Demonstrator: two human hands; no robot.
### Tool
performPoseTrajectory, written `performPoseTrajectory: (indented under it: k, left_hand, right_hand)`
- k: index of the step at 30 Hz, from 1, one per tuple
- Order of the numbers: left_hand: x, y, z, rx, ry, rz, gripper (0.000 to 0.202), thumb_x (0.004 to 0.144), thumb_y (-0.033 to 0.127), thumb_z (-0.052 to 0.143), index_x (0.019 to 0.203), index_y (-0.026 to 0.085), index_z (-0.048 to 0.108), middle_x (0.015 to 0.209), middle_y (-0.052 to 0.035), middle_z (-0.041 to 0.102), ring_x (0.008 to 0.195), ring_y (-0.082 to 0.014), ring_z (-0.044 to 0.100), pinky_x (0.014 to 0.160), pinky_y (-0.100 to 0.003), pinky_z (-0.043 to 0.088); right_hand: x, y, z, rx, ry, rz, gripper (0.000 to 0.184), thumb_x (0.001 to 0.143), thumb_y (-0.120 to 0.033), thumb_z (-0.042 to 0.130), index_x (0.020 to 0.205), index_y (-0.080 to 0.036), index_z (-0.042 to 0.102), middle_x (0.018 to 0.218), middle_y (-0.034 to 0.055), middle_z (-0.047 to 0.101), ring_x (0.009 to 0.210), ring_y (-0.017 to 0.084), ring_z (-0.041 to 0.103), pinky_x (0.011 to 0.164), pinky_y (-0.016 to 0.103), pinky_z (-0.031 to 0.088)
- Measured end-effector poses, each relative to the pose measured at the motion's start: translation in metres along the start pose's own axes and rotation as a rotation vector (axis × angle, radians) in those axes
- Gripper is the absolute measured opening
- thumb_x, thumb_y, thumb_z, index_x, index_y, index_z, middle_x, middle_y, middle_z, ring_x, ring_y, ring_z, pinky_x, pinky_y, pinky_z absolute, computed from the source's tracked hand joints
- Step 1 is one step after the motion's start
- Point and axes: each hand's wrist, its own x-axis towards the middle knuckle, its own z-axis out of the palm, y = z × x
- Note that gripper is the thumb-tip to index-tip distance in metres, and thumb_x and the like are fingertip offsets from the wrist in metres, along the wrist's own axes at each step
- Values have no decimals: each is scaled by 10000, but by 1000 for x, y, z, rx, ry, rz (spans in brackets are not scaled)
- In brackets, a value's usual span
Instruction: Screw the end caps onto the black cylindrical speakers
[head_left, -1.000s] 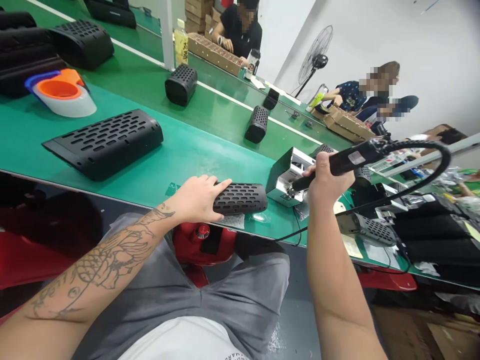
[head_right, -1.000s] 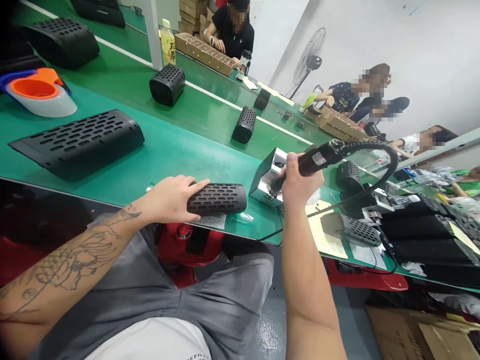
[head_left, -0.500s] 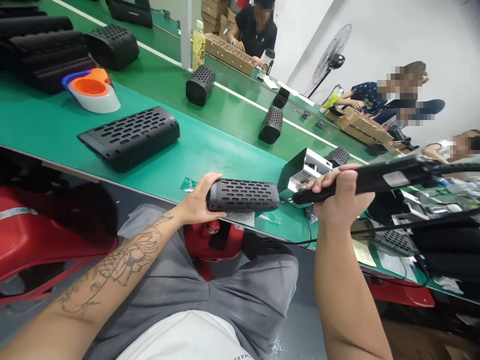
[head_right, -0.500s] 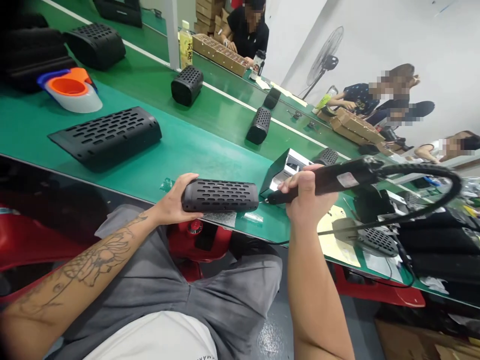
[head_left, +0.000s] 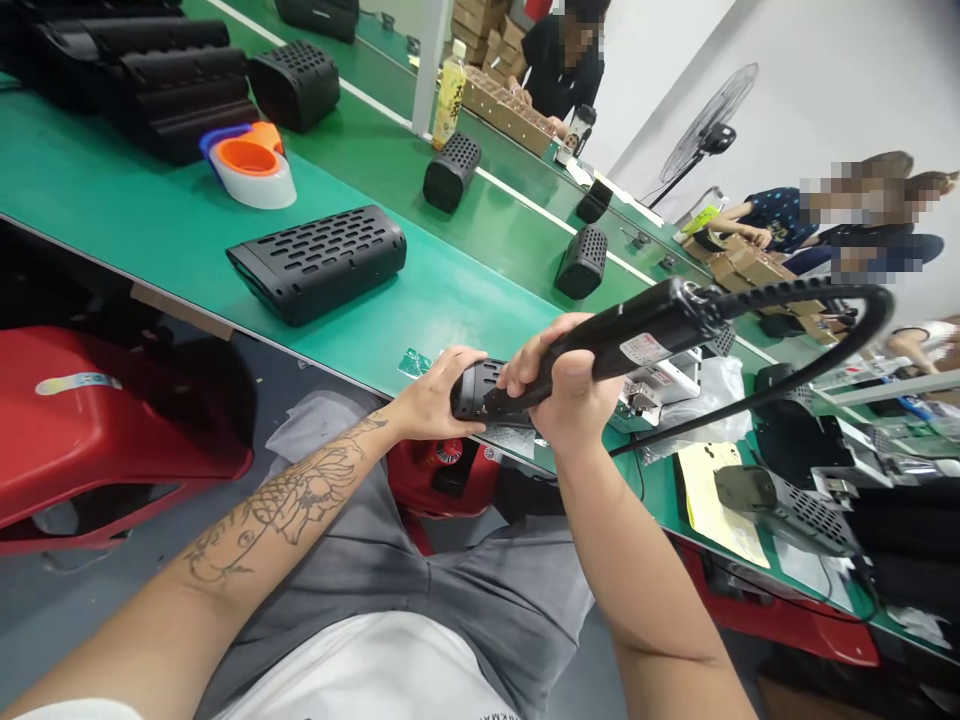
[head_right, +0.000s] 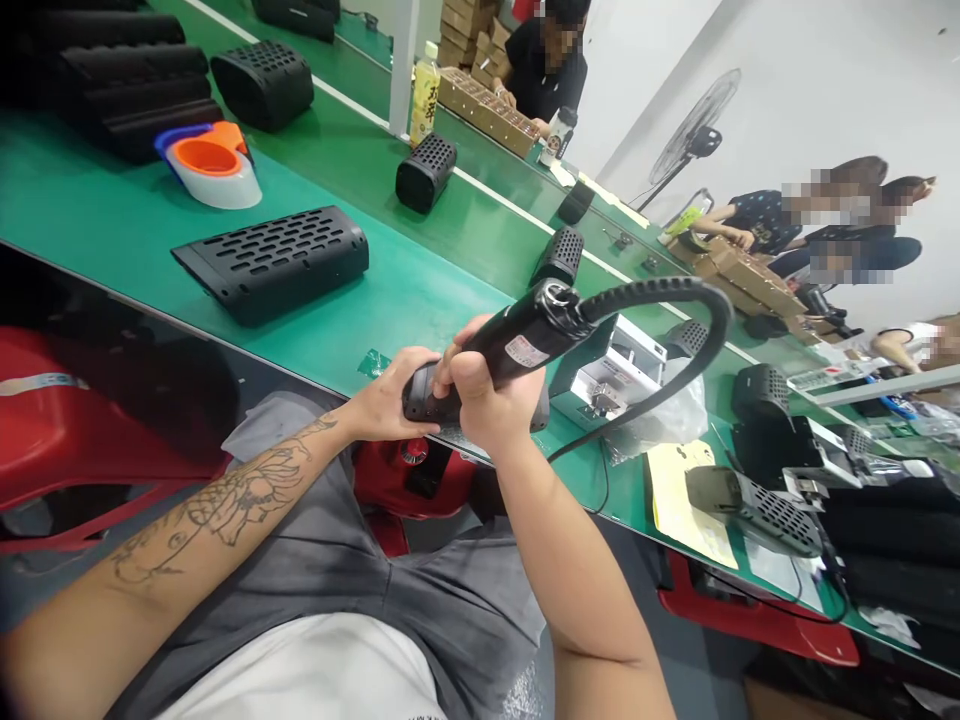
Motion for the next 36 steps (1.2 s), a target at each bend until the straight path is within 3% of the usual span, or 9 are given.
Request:
performPoseTrajectory:
  k: [9,14,23,28,31,34,36]
  left_hand:
    - [2,-3,1,-5,-10,-1,1166,869,475,1130,1853,320,524,1752,-188,651,1619,-480,714,1383,-704,657]
    - [2,-3,3,20,-20,-11,1160,864,447,1127,1844,324,519,1755,-191,640,1634,-489,700,1377,-714,654]
    - [6,6,-1,25,-58,-92,1140,834,483,1131,1794,317,540,1749,-190,665,1602,-487,727,1377,-693,655]
    - [8,9,-3,24,-51,-108,1135,834,458,1121,1796,317,537,1751,-191,670,1635,-493,720,1395,-709,654]
    - [4,9,-12,17,-82,-84,1122,824,404,1086,1802,326,542,1760,-187,684,1630,-502,739,1388,-729,672]
    - [0,8,-26,-12,-137,-112,1101,791,411,1072,1777,344,587,1729,-157,737,1586,-527,784,1361,-748,705]
    - [5,7,-32,-41,-103,-206,1106,716,459,1101,1714,337,641,1670,-142,786,1536,-554,813,1375,-782,689]
  right_hand:
    - [-6,1,-4,-45,-97,90,589,942,-717,1084,993,-320,652,629,-111,663,452,154,595,482,347,579]
    - [-7,12,-12,-62,-229,109,504,990,-617,1076,974,-309,678,659,-92,660,519,165,636,569,371,596]
    - [-7,10,-14,-25,-243,96,563,977,-645,1060,927,-317,605,602,-120,622,421,133,511,493,337,560]
    - [-16,18,-14,-91,-176,100,596,933,-691,1086,928,-305,632,610,-115,642,493,145,604,597,342,620]
    - [-19,21,-10,-103,-198,79,577,950,-702,1070,916,-298,660,604,-95,666,509,159,639,599,344,633]
    - [-11,4,-16,-26,-205,-4,498,996,-667,1052,971,-294,723,645,-77,711,503,167,665,578,340,639]
    - [-1,-23,-35,40,-135,-106,465,1031,-692,1017,1010,-314,747,652,-91,682,477,157,630,569,335,641]
